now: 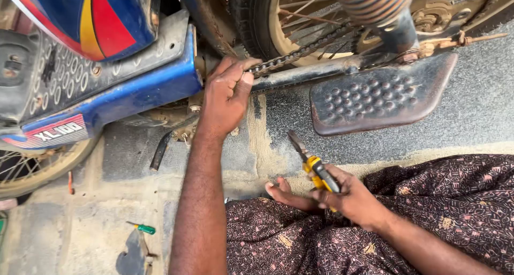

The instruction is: The person uses pliers to work on the chain of a blue motorcycle, manipulating the links near the rear wheel. The person sits on the ground and occasionally shifts the camera angle while adjusting the chain.

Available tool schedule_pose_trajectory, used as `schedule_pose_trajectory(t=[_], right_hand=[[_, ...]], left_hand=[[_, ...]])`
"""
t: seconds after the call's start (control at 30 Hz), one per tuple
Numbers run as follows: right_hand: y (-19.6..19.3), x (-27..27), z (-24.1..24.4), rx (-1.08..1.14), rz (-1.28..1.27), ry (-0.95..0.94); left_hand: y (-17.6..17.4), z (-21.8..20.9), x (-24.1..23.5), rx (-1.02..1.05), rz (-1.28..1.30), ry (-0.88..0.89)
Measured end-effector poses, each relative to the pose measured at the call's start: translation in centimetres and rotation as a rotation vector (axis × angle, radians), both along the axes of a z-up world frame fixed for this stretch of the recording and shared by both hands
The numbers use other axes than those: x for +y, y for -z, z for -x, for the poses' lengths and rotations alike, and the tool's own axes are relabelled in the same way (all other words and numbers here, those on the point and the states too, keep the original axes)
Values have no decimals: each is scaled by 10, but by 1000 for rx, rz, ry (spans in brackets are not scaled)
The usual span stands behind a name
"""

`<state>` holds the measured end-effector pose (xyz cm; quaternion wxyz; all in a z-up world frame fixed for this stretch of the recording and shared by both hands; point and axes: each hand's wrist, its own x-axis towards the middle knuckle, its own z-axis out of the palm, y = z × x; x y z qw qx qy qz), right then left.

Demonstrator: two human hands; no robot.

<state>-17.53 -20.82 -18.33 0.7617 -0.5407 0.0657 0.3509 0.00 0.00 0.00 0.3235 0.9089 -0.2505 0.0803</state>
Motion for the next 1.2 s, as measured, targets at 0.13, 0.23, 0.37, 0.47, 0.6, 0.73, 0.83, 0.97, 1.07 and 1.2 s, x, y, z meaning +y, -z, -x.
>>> schedule_pose_trajectory(t=[0.13, 0.23, 0.37, 0.47, 0.6, 0.73, 0.83, 0.97, 1.07, 1.2], right_hand=[[-34, 12, -2, -134, -134, 78], [-65, 21, -17, -199, -498, 104], [-82, 30, -34, -76, -507, 251], [-82, 31, -40, -99, -578, 287], [-81, 31, -44, -206, -755, 259], [-79, 26, -44, -182, -853, 248], [-86, 24, -45, -122, -798, 264], [-86, 21, -46, -154, -815, 243], [-89, 21, -46, -125, -814, 247], [-91, 22, -47, -80, -878, 249]], left_hand=[[18, -11, 4, -55, 0, -21], [16, -12, 2, 30, 35, -16], [13, -13, 7, 58, -36, 50], [11, -14, 9, 65, -60, 114], [8, -12, 9, 72, -87, 144], [12, -16, 10, 107, -65, 153], [15, -17, 11, 116, -50, 165], [15, -17, 12, 57, -109, 165], [15, -17, 12, 57, -115, 175], [17, -19, 13, 80, -107, 182]])
